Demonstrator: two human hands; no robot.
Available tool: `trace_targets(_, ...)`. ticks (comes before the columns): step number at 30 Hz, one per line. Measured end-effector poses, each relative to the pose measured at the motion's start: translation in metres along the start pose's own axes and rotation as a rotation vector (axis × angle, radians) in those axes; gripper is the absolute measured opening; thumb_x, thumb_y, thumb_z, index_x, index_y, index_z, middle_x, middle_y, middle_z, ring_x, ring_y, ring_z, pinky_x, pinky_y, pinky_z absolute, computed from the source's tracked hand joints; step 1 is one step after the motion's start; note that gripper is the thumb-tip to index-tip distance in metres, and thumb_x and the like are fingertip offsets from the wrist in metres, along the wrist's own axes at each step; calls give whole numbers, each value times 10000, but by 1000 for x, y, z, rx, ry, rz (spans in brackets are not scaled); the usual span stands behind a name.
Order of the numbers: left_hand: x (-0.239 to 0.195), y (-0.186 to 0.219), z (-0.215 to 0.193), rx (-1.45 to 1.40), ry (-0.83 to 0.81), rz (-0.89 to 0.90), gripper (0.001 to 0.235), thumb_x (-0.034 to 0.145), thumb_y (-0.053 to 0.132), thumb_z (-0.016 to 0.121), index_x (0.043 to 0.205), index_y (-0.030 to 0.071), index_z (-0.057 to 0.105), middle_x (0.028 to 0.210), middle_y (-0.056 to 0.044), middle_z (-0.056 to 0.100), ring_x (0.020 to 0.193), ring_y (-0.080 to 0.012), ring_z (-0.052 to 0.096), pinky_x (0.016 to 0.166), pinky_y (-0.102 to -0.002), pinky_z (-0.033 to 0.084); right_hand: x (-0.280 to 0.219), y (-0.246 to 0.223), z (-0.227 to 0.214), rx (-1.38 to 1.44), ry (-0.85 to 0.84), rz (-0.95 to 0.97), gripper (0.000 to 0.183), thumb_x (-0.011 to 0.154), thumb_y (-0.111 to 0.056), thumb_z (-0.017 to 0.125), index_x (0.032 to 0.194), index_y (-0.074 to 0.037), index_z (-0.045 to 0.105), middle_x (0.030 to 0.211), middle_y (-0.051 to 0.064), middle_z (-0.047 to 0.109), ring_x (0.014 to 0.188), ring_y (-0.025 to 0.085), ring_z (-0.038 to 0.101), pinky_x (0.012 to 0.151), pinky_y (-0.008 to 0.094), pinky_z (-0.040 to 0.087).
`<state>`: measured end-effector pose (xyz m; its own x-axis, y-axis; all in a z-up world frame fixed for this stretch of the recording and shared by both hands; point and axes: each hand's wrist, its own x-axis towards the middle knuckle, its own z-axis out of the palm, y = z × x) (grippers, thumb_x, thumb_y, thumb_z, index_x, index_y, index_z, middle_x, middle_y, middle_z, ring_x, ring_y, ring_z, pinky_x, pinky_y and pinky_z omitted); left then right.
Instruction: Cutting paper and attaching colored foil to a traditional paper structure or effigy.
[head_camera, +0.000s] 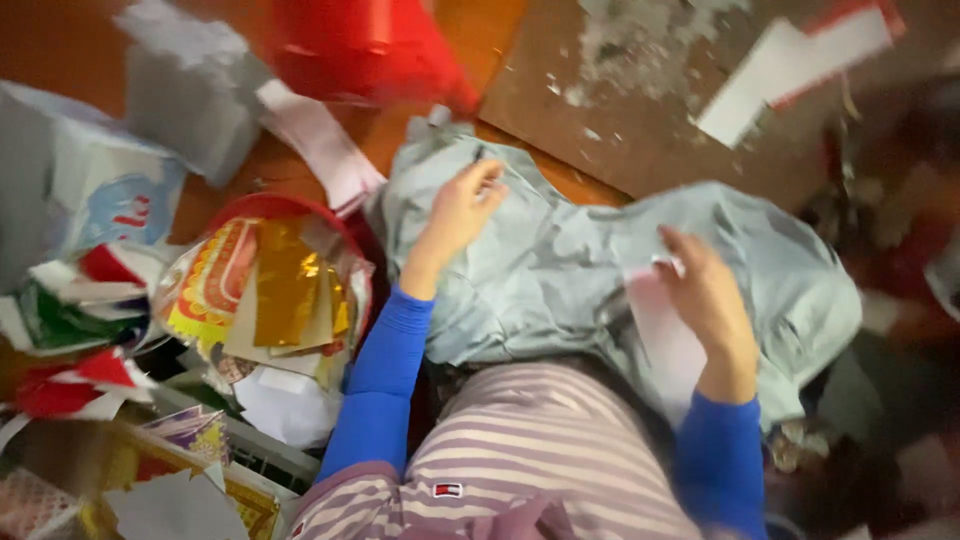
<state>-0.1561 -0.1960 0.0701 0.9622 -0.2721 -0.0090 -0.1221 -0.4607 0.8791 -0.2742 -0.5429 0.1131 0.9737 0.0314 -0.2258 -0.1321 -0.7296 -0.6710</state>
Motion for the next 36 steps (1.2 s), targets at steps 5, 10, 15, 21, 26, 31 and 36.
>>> trace_targets(5,-45,37,91,8,-681,-64,241,960,257,690,1080,48,693,989,-142,738,887,-269,715,793,-390,561,-53,23,-40,-2,327,200,307,981,15,664,1281,-44,692,1060,171,659,881,298,656,779,377,532)
trace_targets(10,-100,31,107,-29,-1234,141,246,939,255,714,1061,42,705,1014,-154,722,909,-283,674,788,-391,533,-100,39,-56,25,484,314,241,989,0,690,1229,-9,686,1028,162,658,847,288,648,747,368,522)
trace_targets(15,-96,39,81,-260,-1391,-171,254,1010,243,677,1173,51,712,1034,-55,772,956,-153,707,856,-314,559,-113,53,-37,163,391,337,213,995,-76,692,1205,-42,695,1013,137,698,878,296,691,767,385,544)
trace_targets(21,-74,61,80,-140,-1064,-378,298,971,188,685,1246,71,685,973,-25,711,874,-125,653,771,-299,556,-89,35,0,115,279,74,169,911,-157,726,1030,-39,709,934,162,650,881,367,639,763,455,525)
trace_targets(26,-72,61,83,-206,-903,-211,292,992,150,665,1267,55,672,1033,-40,736,987,-127,696,888,-293,555,-76,31,28,-53,195,87,166,834,-179,734,919,-42,696,902,164,654,889,387,629,764,496,501)
trace_targets(31,-71,59,78,-225,-802,-279,280,1008,169,652,1257,44,671,1065,-48,750,1014,-127,707,890,-287,549,-74,11,25,-71,171,66,136,820,-137,687,926,-51,688,892,157,660,887,385,629,752,508,494)
trace_targets(36,-64,41,53,-250,-678,-355,260,1015,160,640,1250,50,669,1057,-45,745,1021,-125,691,892,-282,531,-69,-3,8,-58,184,68,178,848,-166,697,997,-68,705,901,169,673,895,395,647,767,509,511)
